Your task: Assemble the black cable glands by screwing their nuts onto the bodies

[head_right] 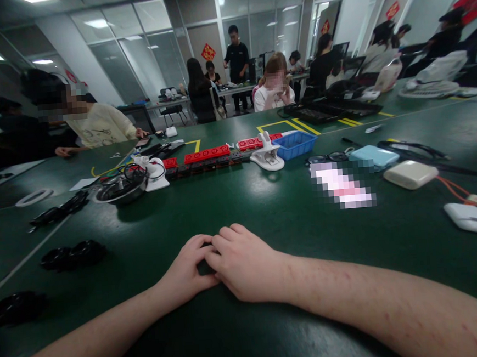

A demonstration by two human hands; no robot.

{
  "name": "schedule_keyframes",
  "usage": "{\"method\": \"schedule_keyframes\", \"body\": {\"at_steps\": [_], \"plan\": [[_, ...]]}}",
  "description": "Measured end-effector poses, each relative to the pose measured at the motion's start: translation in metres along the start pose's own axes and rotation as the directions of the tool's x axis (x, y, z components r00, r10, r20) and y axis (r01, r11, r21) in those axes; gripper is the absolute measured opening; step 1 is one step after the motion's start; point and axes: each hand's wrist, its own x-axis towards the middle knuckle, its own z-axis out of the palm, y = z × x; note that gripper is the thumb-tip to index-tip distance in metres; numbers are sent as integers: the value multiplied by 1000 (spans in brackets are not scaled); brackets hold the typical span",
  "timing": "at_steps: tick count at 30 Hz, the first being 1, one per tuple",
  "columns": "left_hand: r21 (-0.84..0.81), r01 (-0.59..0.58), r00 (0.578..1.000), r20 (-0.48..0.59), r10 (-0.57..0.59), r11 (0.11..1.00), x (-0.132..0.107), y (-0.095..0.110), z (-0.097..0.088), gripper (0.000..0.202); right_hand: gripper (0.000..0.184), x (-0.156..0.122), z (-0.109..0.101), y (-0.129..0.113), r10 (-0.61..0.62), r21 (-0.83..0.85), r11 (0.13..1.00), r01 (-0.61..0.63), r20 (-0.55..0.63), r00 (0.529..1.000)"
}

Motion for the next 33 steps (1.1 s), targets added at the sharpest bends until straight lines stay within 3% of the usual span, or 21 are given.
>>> {"method": "schedule_keyframes", "body": {"at_steps": [8,16,24,33], "plan": [[-9,-15,1000,-8,15,1000,0,-2,1,30,28,0,-2,2,13,58,998,-14,12,1000],[21,-36,999,13,36,999,0,-4,2,26,18,1,-4,8,30,123,992,-35,40,999],[25,-36,999,14,36,999,-1,-1,0,27,29,2,-6,10,36,172,984,-44,51,998],[29,-41,999,33,40,999,-1,-2,0,34,30,2,-7,10,48,194,979,-59,58,997]]}}
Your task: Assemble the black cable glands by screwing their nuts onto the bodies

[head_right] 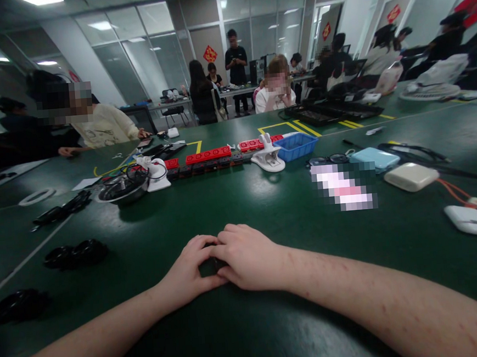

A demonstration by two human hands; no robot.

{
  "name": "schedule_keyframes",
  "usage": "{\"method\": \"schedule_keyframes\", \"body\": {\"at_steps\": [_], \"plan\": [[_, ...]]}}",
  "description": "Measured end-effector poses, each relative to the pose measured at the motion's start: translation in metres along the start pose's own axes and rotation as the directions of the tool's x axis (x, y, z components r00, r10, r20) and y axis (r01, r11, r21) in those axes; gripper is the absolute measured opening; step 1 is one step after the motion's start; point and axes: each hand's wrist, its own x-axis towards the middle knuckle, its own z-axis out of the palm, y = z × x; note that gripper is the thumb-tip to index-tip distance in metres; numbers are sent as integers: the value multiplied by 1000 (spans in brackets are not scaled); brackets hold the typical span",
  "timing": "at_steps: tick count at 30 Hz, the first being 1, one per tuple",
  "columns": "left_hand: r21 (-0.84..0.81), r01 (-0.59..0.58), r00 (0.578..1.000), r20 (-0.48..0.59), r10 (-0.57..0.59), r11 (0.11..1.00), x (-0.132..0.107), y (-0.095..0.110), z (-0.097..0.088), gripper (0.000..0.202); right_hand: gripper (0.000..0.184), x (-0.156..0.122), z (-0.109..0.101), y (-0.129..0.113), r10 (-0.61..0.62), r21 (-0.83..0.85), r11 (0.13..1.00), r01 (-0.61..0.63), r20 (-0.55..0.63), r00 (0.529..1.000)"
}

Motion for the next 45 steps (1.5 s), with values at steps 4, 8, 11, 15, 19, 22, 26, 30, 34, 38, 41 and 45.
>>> {"method": "schedule_keyframes", "body": {"at_steps": [4,8,11,15,19,22,26,30,34,38,41,45], "plan": [[-16,2,1000,-1,-2,1000,0,-1,1,31,27,0,0,0,6,4,1000,-6,14,1000],[-19,-5,1000,-2,5,1000,1,-2,2,29,29,0,0,0,13,6,1000,-14,35,999],[-22,-8,1000,-3,8,1000,1,-2,2,29,29,1,0,0,20,5,1000,-21,39,999],[-22,8,1000,-9,-8,1000,1,0,0,29,30,2,0,1,20,19,1000,-20,33,999],[-11,9,1000,-3,-9,1000,0,1,-1,29,27,3,-1,0,39,10,999,-40,42,998],[2,3,1000,4,-3,1000,0,-1,0,29,23,3,-2,-1,47,-10,999,-47,52,998],[6,-13,1000,-9,13,1000,-1,-4,2,29,25,3,-3,-2,45,-26,999,-43,59,997],[3,-6,1000,-6,6,1000,-1,-3,1,30,28,1,-5,-2,29,-60,998,-26,54,998],[3,-2,1000,-12,2,1000,0,-1,1,30,24,0,-2,-1,25,-109,994,-22,35,999],[15,-11,1000,-27,11,1000,0,-1,2,26,18,0,2,-1,-1,-120,993,3,16,1000],[10,-14,1000,-25,14,1000,0,-1,1,24,17,0,3,-1,-28,-122,992,29,13,1000],[5,-5,1000,-10,5,1000,0,0,1,26,18,0,1,-2,-43,-98,994,44,13,999]]}}
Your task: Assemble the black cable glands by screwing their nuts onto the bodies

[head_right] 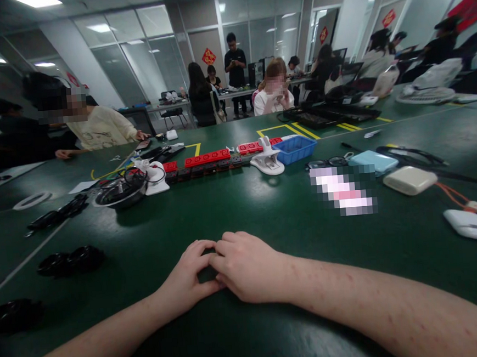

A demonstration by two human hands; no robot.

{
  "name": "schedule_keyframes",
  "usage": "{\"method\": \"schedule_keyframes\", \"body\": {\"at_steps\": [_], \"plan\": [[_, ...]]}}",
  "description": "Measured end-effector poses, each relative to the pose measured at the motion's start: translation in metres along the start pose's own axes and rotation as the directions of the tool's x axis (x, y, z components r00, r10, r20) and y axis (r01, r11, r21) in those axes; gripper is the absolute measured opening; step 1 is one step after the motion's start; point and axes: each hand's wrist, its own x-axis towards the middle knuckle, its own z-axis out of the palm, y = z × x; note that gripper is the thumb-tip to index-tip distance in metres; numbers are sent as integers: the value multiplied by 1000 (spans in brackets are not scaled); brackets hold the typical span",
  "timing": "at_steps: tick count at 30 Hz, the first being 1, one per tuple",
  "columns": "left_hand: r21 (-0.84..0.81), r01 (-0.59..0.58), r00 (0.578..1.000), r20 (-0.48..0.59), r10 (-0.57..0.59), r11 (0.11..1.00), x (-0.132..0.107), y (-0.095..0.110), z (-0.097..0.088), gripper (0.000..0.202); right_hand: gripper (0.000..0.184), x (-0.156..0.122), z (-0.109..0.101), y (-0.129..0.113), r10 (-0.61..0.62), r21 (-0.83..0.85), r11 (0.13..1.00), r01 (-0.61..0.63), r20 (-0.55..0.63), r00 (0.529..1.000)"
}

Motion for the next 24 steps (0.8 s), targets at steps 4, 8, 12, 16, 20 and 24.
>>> {"method": "schedule_keyframes", "body": {"at_steps": [4,8,12,16,20,24], "plan": [[0,2,1000,8,-2,1000,0,1,0,25,21,0,-2,1,-9,28,1000,9,0,1000],[-6,11,1000,2,-10,1000,0,2,-1,24,23,0,-3,2,-26,27,999,25,14,1000],[-4,17,1000,10,-17,1000,0,2,-1,27,26,-1,-5,1,-48,35,998,47,29,998],[3,18,1000,22,-18,1000,0,2,-2,29,27,-1,-5,1,-83,80,993,81,15,996],[9,12,999,34,-13,1000,0,1,-2,26,21,0,-1,8,-125,177,975,134,-62,990],[4,-7,999,38,7,1000,0,0,-2,24,16,0,5,14,-133,277,946,167,-137,982]]}}
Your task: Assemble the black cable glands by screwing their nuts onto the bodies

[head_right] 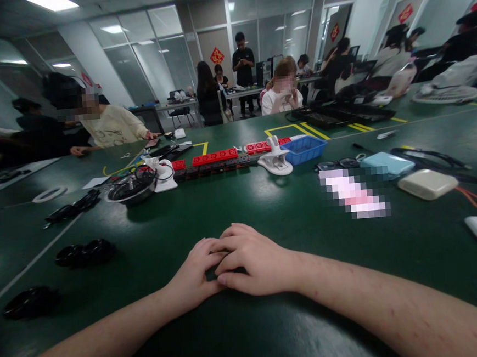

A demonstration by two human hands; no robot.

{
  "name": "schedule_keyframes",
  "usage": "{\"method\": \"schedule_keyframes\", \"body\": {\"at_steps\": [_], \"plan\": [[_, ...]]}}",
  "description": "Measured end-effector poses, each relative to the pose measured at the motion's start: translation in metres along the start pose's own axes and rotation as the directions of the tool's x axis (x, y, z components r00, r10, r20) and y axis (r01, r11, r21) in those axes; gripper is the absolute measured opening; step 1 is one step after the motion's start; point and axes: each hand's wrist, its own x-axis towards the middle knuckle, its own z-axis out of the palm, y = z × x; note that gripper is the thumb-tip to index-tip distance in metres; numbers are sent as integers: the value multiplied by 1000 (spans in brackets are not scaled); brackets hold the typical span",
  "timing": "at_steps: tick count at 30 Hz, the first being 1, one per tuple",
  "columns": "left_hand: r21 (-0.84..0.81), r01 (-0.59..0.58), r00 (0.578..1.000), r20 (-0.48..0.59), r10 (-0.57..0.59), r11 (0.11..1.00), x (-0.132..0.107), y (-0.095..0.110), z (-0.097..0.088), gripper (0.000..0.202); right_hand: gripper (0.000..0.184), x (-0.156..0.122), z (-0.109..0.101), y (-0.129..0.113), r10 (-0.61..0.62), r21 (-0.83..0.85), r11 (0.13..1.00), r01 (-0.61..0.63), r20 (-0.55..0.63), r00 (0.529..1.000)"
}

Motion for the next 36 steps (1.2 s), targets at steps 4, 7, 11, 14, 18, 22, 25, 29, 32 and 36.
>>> {"method": "schedule_keyframes", "body": {"at_steps": [4,7,11,14,18,22,25,29,32,36], "plan": [[-8,-14,1000,-2,14,1000,0,-2,1,26,17,-1,1,-1,29,19,999,-29,2,1000],[-18,-2,1000,-19,2,1000,0,-2,1,32,21,-1,2,-4,64,-34,997,-64,8,998],[-12,21,1000,-10,-21,1000,0,0,0,26,25,-1,6,-3,91,-140,986,-94,-29,995],[-2,23,1000,-5,-23,1000,0,1,-1,26,27,-2,7,0,96,-230,967,-111,-76,993],[12,20,1000,-5,-20,1000,0,0,0,27,31,-1,7,3,86,-331,936,-120,-116,990],[21,14,1000,-8,-14,1000,0,0,0,25,39,-1,7,1,53,-459,883,-101,-116,992],[21,18,1000,-8,-18,1000,1,0,0,26,46,0,8,-3,47,-502,860,-88,-93,995],[8,13,1000,-24,-12,1000,1,-2,2,31,52,1,9,-6,66,-483,871,-92,-72,995],[-5,1,999,-32,-1,1000,0,-3,2,29,54,2,11,-6,85,-466,879,-102,-57,995],[-5,-4,999,-37,3,1000,1,-2,1,29,52,2,11,-7,100,-474,874,-104,-34,994]]}}
